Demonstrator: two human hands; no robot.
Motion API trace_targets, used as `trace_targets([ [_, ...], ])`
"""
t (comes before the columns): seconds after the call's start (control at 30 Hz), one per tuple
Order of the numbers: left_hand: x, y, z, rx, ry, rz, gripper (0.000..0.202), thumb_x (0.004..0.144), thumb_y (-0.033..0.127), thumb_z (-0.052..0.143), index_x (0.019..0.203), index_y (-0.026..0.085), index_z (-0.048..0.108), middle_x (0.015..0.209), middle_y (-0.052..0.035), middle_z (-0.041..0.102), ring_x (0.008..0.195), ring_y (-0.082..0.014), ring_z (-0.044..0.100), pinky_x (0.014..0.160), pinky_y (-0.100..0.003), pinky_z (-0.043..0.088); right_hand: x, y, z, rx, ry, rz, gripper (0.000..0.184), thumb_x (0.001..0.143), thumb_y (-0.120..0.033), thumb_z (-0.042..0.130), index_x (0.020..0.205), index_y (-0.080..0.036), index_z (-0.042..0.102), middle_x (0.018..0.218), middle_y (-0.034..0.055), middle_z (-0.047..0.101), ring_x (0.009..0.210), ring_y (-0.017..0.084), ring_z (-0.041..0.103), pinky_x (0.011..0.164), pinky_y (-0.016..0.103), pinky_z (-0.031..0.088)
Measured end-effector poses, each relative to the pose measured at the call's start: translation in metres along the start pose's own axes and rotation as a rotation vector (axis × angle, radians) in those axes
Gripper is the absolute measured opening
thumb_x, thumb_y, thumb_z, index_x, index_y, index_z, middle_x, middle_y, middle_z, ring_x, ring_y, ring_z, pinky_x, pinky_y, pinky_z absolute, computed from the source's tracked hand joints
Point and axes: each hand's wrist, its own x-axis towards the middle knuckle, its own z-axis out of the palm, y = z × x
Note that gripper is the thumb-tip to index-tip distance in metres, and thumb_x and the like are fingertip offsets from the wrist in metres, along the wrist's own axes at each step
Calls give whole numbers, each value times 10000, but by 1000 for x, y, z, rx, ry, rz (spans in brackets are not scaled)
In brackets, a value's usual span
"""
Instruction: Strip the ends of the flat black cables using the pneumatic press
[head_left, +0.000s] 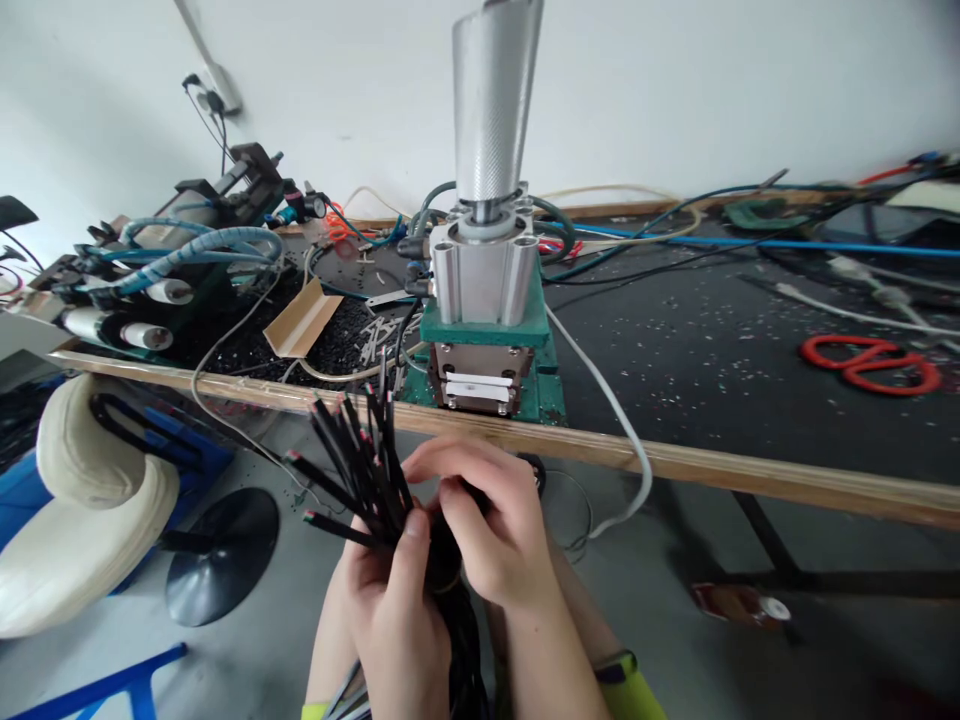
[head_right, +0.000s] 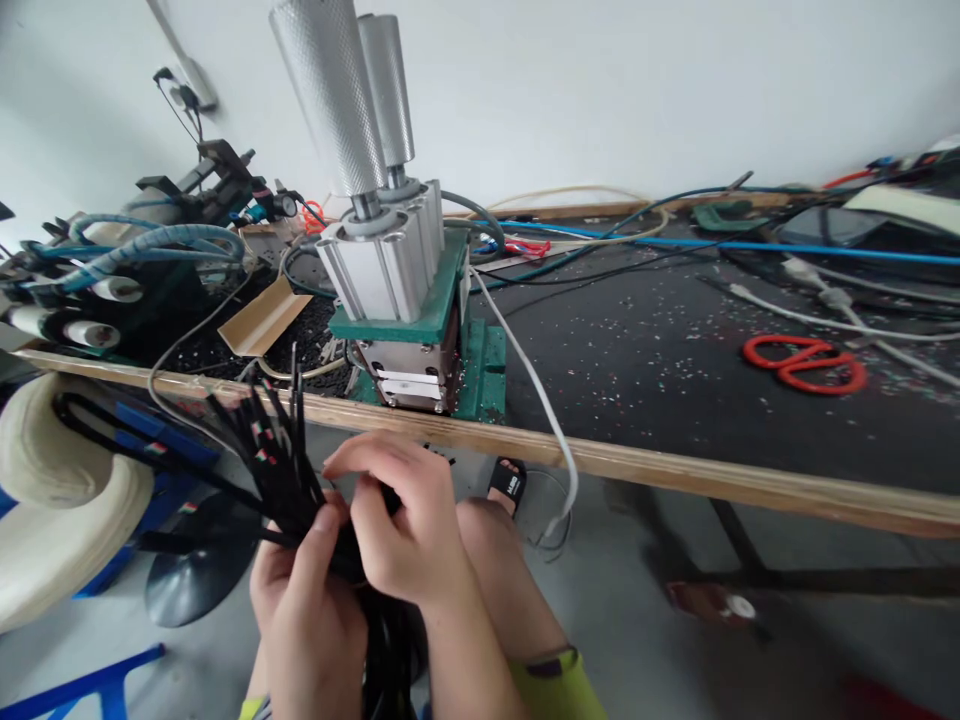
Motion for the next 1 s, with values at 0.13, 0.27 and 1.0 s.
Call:
trace_targets([
  [0.13,1,1,-1,20,-78,-37,366,666,303,1142,965,222,946,921,-45,910,849,-229,891,775,-237,707,1,-5,6,-31,73,94,223,1006,-271,771,785,-247,794,724,8,738,668,190,678,613,317,521],
  [0.27,2,0,-3,42,-124,-35,354,678,332,1154,939,211,948,890,-55,906,784,-213,875,753,-233,708,4,-6,8,30,100,285,270,981,-314,768,725,-236,727,644,-21,673,589,154,594,564,276,454],
  [1.0,5,-6,2,51,-78,-9,314,601,279,1140,807,210,912,836,-47,895,661,-209,848,672,-245,704,17,26,11,420,159,605,586,952,-577,784,483,-230,723,444,16,586,411,136,501,458,290,358],
])
